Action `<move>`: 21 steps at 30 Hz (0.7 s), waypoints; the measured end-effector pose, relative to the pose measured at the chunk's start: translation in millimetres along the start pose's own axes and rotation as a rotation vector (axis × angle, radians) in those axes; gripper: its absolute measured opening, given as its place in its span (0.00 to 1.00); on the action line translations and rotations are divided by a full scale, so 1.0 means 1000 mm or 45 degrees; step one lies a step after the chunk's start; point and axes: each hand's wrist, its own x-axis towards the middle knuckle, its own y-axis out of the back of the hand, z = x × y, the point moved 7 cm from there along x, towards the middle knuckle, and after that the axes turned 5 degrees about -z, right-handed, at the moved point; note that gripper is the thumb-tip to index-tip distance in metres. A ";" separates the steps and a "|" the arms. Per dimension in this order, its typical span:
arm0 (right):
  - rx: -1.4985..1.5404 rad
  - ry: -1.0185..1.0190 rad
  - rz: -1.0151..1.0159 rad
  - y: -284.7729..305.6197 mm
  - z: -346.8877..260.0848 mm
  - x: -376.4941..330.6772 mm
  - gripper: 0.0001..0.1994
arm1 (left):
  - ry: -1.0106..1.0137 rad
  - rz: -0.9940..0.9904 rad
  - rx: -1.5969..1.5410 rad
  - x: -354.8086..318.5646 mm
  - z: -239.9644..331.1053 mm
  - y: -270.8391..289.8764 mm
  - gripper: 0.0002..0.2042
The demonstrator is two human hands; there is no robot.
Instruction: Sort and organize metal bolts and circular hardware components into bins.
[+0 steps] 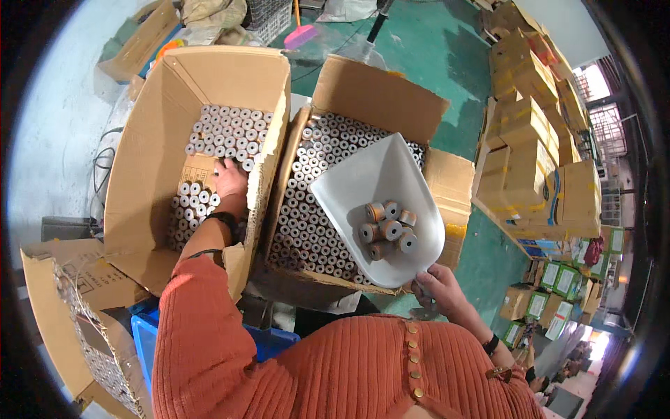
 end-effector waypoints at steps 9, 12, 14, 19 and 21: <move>-0.042 0.080 -0.024 0.013 0.013 0.005 0.13 | 0.034 -0.146 -0.236 0.032 -0.029 0.034 0.26; -0.032 0.053 -0.004 0.009 0.007 -0.002 0.12 | 0.126 -0.355 -0.578 0.068 -0.034 0.078 0.25; -0.014 0.136 0.014 0.013 0.002 -0.005 0.11 | -0.246 0.221 -0.411 0.073 0.013 0.168 0.22; -0.032 0.193 0.004 0.008 -0.004 -0.006 0.13 | -0.771 -0.021 -1.140 -0.049 0.157 0.335 0.15; -0.064 0.196 -0.006 0.005 -0.007 -0.006 0.12 | -1.330 -0.122 -0.983 -0.136 0.213 0.355 0.10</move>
